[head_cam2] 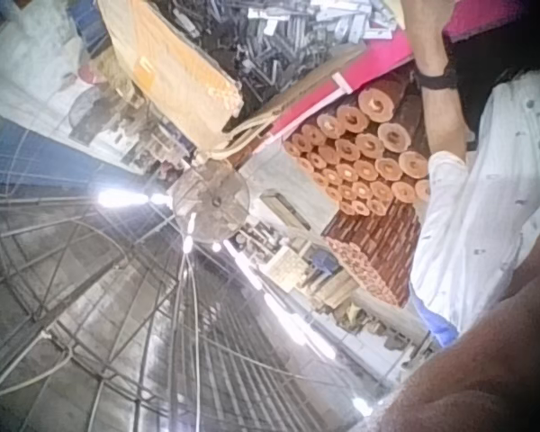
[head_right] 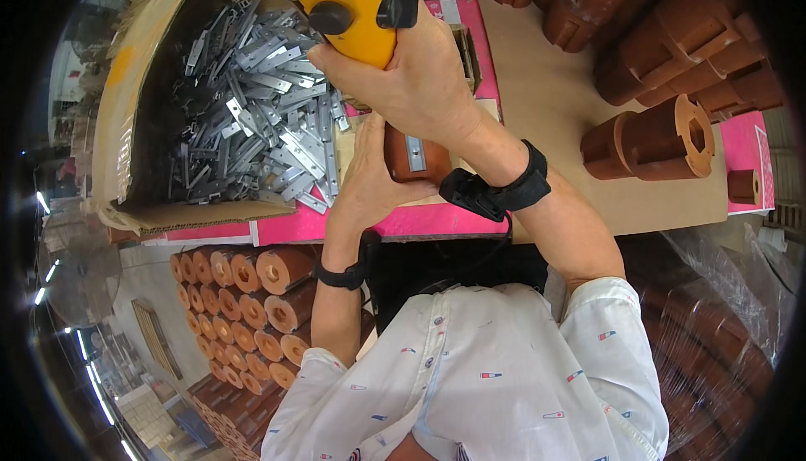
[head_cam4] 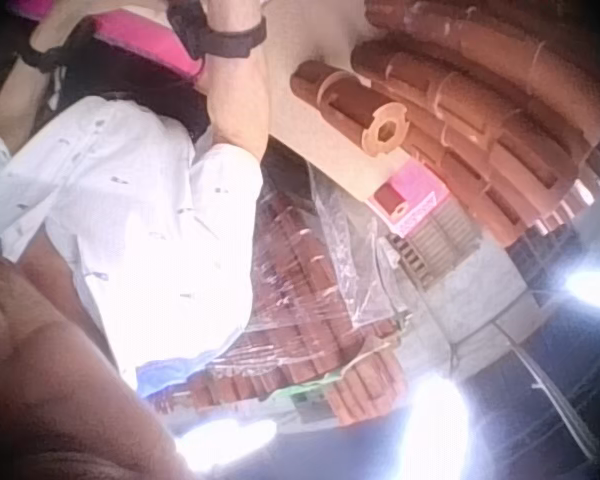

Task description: The recorder is assembling wooden furniture components by attaching metal brackets using a pneumatic screwdriver and screws.

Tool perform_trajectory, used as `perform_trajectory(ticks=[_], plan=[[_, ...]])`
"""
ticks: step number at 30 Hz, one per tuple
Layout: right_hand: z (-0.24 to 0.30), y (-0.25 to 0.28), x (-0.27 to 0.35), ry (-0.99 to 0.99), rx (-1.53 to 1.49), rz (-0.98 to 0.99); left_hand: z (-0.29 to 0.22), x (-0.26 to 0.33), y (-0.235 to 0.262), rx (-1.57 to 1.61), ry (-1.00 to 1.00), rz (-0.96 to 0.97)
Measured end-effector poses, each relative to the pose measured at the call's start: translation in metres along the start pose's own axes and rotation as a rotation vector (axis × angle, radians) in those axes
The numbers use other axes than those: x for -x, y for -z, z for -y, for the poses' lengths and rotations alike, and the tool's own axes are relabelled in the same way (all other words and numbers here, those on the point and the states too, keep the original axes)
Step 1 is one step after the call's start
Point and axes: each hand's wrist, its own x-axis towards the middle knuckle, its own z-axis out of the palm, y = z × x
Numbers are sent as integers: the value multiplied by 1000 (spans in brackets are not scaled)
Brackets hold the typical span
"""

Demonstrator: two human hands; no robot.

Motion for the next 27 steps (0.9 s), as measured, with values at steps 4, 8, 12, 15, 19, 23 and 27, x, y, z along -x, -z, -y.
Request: perform_trajectory(ticks=[4, 8, 12, 15, 19, 23, 27], plan=[[-5, 0, 2, 1, 4, 3, 0, 0, 0, -13, -1, -7], [-9, 2, 4, -60, -21, 15, -4, 0, 2, -11, -11, -1], [-12, 1, 4, -70, -59, 9, -5, 0, 4, -26, -37, -18], [-14, -3, 5, -112, -107, -40, -3, 1, 2, -40, -51, -18], [-13, -2, 2, -54, -117, -42, 1, -1, 6, -76, -66, 10], [9, 13, -2, -80, -70, -132, 8, -23, 32, -43, -100, -39], [16, 29, 5, -117, -44, -171, 32, -76, 39, -238, -20, -161]])
